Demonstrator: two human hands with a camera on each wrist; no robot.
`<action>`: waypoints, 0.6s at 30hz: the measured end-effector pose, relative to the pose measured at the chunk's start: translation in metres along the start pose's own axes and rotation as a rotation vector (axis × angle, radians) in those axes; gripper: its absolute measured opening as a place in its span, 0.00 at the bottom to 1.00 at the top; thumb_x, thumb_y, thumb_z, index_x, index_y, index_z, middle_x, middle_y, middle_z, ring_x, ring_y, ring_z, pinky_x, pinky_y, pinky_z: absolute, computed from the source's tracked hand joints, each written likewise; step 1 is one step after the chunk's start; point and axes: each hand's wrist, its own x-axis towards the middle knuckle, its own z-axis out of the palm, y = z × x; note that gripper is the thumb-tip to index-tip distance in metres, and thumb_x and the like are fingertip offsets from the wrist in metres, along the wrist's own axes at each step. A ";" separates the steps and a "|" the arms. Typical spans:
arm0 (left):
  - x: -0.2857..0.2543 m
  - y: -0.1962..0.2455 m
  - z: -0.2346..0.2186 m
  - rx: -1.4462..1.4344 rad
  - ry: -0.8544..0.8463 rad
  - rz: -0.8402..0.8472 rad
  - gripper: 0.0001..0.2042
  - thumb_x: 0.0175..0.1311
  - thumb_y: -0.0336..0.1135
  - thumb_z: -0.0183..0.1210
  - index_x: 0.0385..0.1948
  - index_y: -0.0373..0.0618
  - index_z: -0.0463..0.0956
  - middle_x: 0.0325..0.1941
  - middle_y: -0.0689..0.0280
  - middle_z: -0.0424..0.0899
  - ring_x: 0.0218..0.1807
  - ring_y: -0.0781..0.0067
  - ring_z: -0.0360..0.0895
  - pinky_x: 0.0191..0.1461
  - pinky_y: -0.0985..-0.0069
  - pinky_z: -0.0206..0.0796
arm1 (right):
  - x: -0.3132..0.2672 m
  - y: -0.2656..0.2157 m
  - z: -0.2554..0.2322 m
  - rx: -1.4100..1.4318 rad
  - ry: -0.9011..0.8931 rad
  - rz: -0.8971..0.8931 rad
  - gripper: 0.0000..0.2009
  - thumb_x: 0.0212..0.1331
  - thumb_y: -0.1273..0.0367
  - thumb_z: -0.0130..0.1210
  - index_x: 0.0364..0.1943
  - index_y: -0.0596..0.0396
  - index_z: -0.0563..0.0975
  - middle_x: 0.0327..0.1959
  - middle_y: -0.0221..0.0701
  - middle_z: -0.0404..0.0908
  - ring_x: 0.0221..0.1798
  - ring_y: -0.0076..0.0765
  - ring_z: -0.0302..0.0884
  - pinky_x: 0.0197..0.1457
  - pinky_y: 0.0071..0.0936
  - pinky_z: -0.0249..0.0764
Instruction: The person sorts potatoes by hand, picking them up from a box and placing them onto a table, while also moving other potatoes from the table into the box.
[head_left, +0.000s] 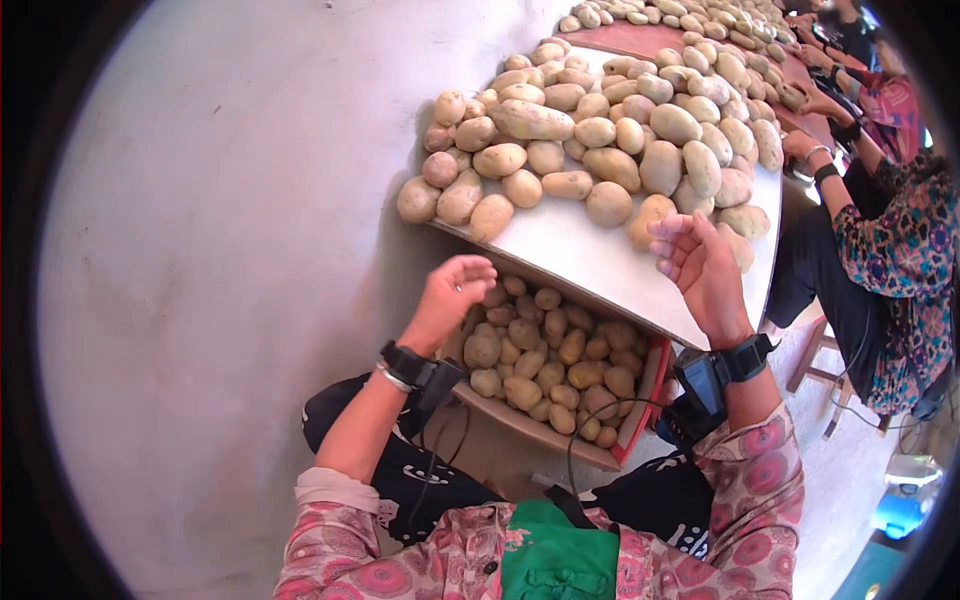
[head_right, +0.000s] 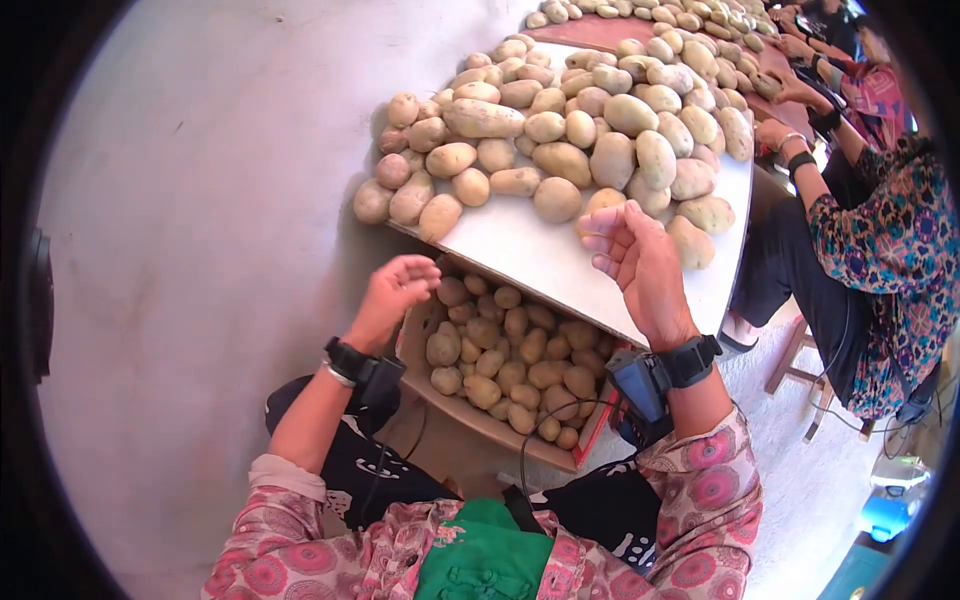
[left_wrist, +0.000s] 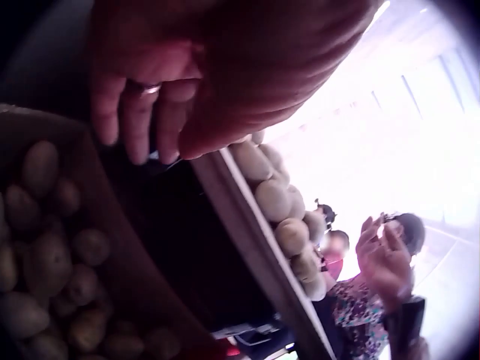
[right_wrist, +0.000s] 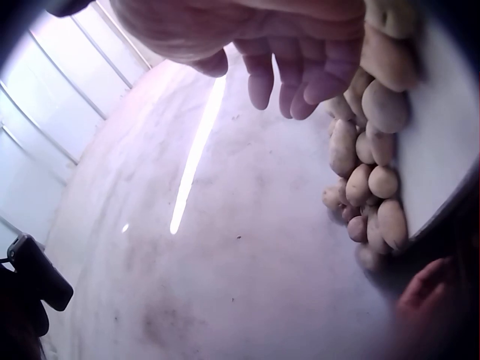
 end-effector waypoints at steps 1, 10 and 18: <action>0.000 0.020 -0.007 -0.202 0.070 -0.064 0.12 0.61 0.23 0.52 0.47 0.40 0.71 0.45 0.63 0.79 0.47 0.73 0.78 0.49 0.77 0.72 | 0.003 0.004 0.002 -0.005 0.005 0.017 0.18 0.69 0.55 0.39 0.39 0.53 0.75 0.42 0.31 0.80 0.41 0.24 0.75 0.44 0.22 0.70; 0.019 0.019 -0.059 -0.664 0.089 -0.149 0.09 0.64 0.27 0.51 0.44 0.46 0.70 0.43 0.66 0.80 0.43 0.74 0.78 0.47 0.75 0.73 | 0.037 0.032 0.015 -0.373 -0.026 -0.116 0.08 0.62 0.67 0.54 0.41 0.54 0.78 0.41 0.26 0.80 0.38 0.16 0.74 0.39 0.15 0.69; 0.019 0.047 -0.083 -0.788 0.099 -0.044 0.07 0.63 0.27 0.52 0.42 0.48 0.72 0.41 0.68 0.79 0.43 0.76 0.77 0.46 0.77 0.72 | 0.123 0.024 0.084 -1.042 -0.119 -0.358 0.22 0.54 0.67 0.58 0.54 0.61 0.70 0.43 0.33 0.77 0.44 0.26 0.74 0.48 0.23 0.72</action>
